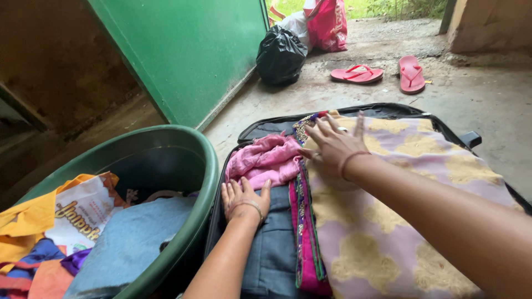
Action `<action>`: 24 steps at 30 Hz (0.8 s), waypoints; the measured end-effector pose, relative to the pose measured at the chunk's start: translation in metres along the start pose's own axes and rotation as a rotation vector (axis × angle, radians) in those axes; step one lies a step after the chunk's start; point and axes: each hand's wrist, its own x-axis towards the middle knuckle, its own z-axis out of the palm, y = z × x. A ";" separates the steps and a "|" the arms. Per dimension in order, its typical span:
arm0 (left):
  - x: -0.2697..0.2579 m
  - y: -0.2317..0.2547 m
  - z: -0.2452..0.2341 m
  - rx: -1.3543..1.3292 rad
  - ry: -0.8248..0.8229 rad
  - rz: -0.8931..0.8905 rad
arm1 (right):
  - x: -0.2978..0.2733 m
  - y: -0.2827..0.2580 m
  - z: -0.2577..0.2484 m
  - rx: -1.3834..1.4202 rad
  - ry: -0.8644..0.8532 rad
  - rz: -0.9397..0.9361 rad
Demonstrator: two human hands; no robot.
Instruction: The person packs clothes into a suitcase. They fold a pink cloth and place it inside, followed by a pair of jeans and a purple garment. The suitcase is then closed.
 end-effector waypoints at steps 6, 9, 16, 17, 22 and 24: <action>0.002 0.000 0.006 0.050 0.010 0.003 | -0.020 0.036 0.038 0.340 -0.034 0.197; -0.005 -0.001 0.006 0.052 0.180 0.102 | -0.016 0.041 0.053 0.360 -0.106 0.239; -0.056 0.068 -0.026 -0.440 0.392 0.434 | -0.032 0.086 0.055 0.577 0.080 0.022; -0.071 0.078 -0.028 -0.487 0.383 0.495 | -0.046 0.097 0.052 0.529 0.080 0.022; -0.112 0.111 -0.028 -0.456 0.055 0.442 | -0.103 0.148 0.039 0.110 -0.010 0.287; -0.110 0.107 -0.024 -0.476 0.111 0.467 | -0.115 0.170 0.039 0.203 0.086 0.331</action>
